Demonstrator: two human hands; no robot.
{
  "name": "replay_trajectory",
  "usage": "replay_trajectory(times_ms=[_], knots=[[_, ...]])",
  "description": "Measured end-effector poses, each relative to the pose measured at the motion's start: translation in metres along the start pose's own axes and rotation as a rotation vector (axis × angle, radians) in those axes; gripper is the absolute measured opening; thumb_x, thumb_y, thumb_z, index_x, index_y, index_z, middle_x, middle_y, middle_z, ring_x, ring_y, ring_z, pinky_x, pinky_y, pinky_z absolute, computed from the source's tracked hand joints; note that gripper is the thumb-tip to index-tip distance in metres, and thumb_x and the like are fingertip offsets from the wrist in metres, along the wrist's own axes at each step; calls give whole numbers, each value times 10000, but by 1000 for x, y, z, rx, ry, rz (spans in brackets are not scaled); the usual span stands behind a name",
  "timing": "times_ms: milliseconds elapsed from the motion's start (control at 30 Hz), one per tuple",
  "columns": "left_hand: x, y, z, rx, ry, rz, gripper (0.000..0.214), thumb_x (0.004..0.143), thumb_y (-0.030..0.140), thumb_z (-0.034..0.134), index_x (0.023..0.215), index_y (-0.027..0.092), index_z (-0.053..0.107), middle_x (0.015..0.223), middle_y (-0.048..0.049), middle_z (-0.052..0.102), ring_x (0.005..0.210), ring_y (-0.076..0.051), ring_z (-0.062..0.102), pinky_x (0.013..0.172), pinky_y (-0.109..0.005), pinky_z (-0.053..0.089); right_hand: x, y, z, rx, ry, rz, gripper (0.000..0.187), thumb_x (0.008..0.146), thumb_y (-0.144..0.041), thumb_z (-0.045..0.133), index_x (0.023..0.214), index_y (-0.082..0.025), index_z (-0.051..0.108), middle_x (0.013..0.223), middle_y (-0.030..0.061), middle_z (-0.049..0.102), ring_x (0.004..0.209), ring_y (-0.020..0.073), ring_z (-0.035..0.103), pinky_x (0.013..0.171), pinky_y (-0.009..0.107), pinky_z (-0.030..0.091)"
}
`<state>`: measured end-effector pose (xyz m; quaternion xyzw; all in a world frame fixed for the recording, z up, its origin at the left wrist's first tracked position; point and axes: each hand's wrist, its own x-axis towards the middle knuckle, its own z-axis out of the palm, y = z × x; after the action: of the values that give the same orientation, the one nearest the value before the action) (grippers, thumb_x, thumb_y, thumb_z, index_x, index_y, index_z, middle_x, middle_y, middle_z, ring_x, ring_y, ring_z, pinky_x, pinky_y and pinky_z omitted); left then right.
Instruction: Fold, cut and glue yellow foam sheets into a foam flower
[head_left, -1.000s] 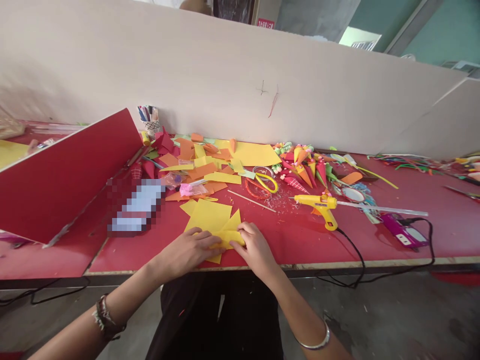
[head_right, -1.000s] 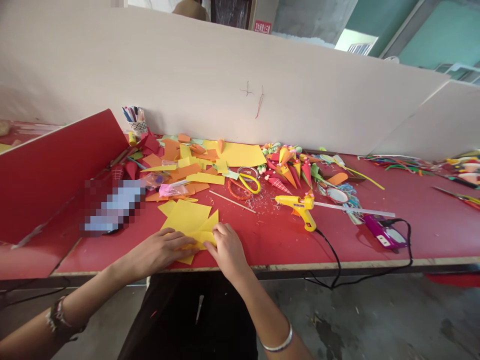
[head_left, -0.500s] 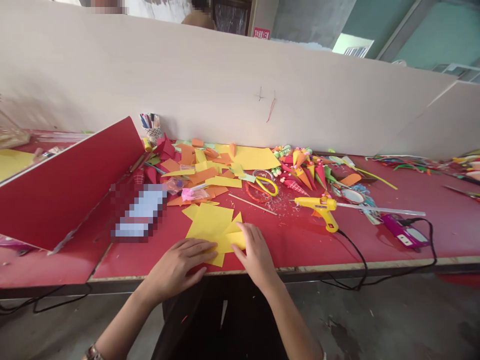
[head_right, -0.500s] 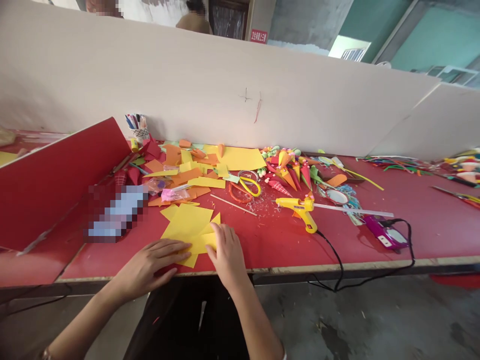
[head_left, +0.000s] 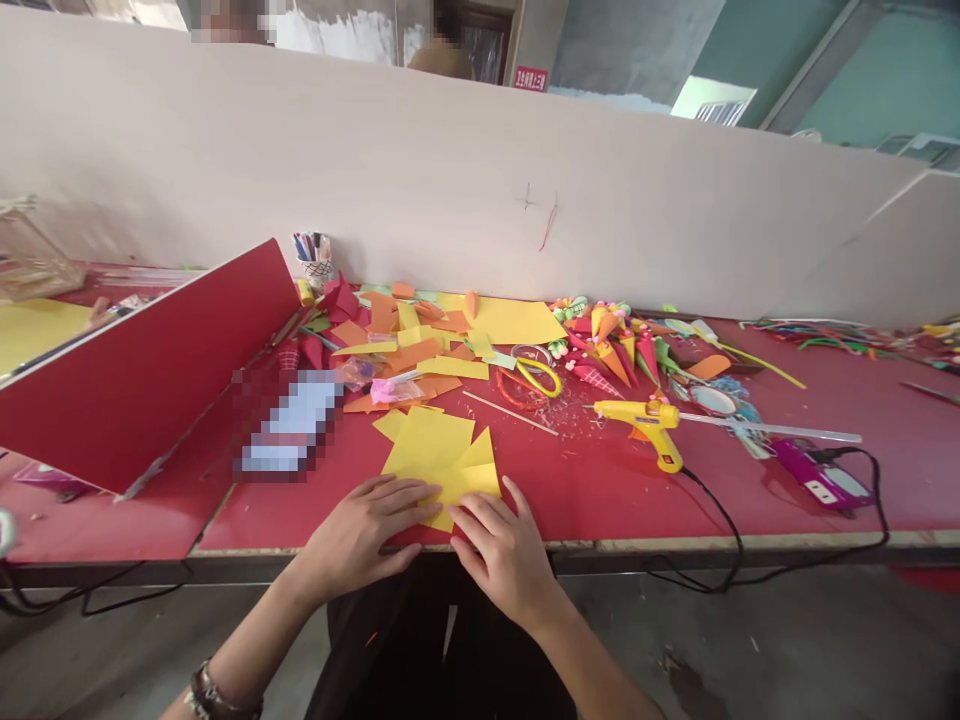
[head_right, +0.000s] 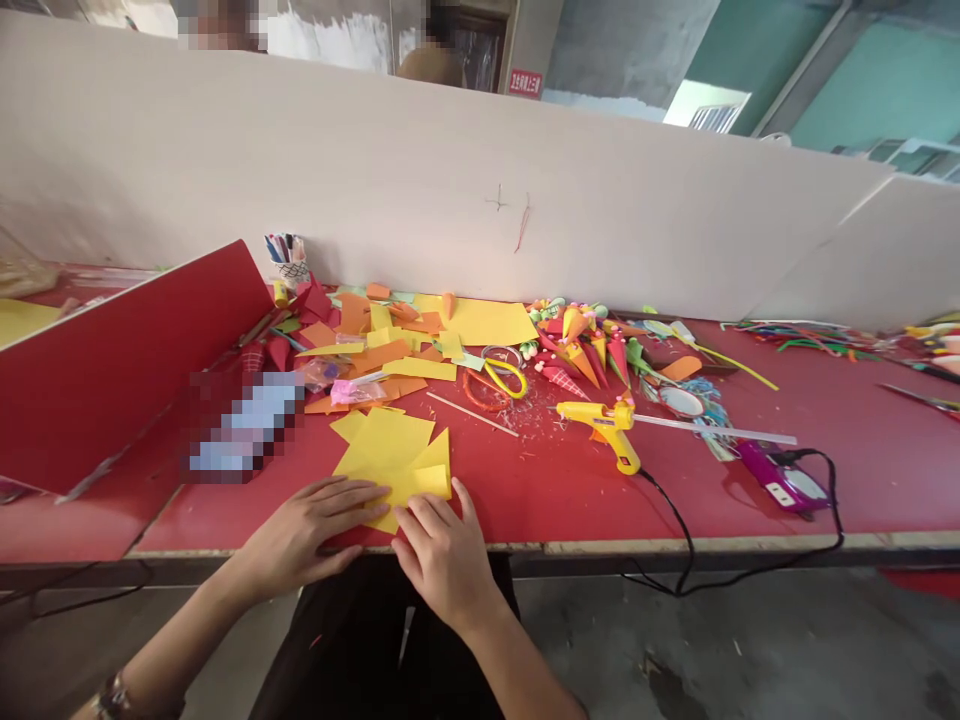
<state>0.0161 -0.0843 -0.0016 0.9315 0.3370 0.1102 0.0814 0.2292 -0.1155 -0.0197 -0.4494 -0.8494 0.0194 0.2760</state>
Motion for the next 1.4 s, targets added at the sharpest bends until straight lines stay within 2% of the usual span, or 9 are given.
replay_trajectory(times_ms=[267, 533, 667, 733, 800, 900, 967, 1267, 1400], knots=[[-4, 3, -1, 78, 85, -16, 308, 816, 238, 439, 1109, 275, 525, 1162, 13, 566, 1072, -187, 512, 908, -403, 415, -9, 19, -14, -28, 5, 77, 260, 816, -239, 451, 1044, -222, 574, 1049, 28, 610, 1006, 179, 511, 981, 400, 262], [-4, -9, -8, -13, 19, 49, 358, 809, 225, 437, 1159, 257, 502, 1220, -8, 520, 1107, -178, 488, 943, -381, 401, -22, 38, -27, -56, 9, 99, 302, 799, -195, 451, 1073, -224, 576, 1082, 34, 607, 1018, 184, 531, 891, 354, 413], [-9, -13, -9, -2, -15, 38, 364, 824, 200, 409, 1171, 274, 489, 1230, 3, 511, 1119, -175, 476, 951, -392, 390, -16, 42, -30, -5, 30, 157, 245, 804, -193, 438, 965, -225, 621, 1002, 42, 627, 947, 179, 559, 831, 336, 457], [-11, -11, -8, 24, -12, 28, 387, 824, 198, 408, 1199, 280, 460, 1248, 5, 492, 1132, -182, 463, 952, -401, 386, -9, 36, -31, -5, 70, 186, 244, 811, -187, 424, 956, -209, 619, 994, 58, 616, 936, 182, 554, 828, 337, 455], [-13, -7, -7, 40, -11, 21, 416, 816, 212, 424, 1228, 275, 429, 1272, 0, 468, 1150, -192, 442, 958, -404, 378, -1, 26, -29, -2, 63, 135, 277, 816, -190, 420, 1039, -208, 584, 1058, 66, 584, 985, 189, 527, 865, 348, 432], [-14, -3, -6, 57, -16, -3, 443, 809, 244, 441, 1250, 266, 398, 1287, -5, 450, 1161, -201, 429, 967, -412, 364, 8, 8, -21, 33, -75, -2, 325, 819, -239, 444, 1134, -242, 523, 1171, 46, 528, 1073, 192, 474, 920, 353, 394], [-15, -3, -6, 63, -18, -11, 430, 812, 256, 438, 1241, 266, 405, 1279, -5, 459, 1149, -199, 443, 963, -417, 365, 10, 2, -15, 40, -139, -27, 328, 823, -271, 451, 1144, -247, 514, 1199, 36, 515, 1101, 191, 457, 943, 366, 374], [-21, -10, -13, 76, 38, -41, 285, 815, 217, 436, 1075, 269, 540, 1126, -4, 587, 993, -164, 556, 953, -397, 357, 1, 26, -26, 44, -149, 43, 303, 823, -261, 454, 1108, -222, 546, 1153, 40, 560, 1082, 171, 486, 945, 347, 376], [-9, 0, -10, 90, 56, -59, 374, 802, 303, 469, 1171, 244, 473, 1162, -49, 551, 1032, -209, 520, 906, -396, 392, 3, 25, -26, 55, -144, 49, 283, 814, -266, 466, 1081, -230, 552, 1131, 39, 563, 1052, 176, 496, 920, 349, 392]])
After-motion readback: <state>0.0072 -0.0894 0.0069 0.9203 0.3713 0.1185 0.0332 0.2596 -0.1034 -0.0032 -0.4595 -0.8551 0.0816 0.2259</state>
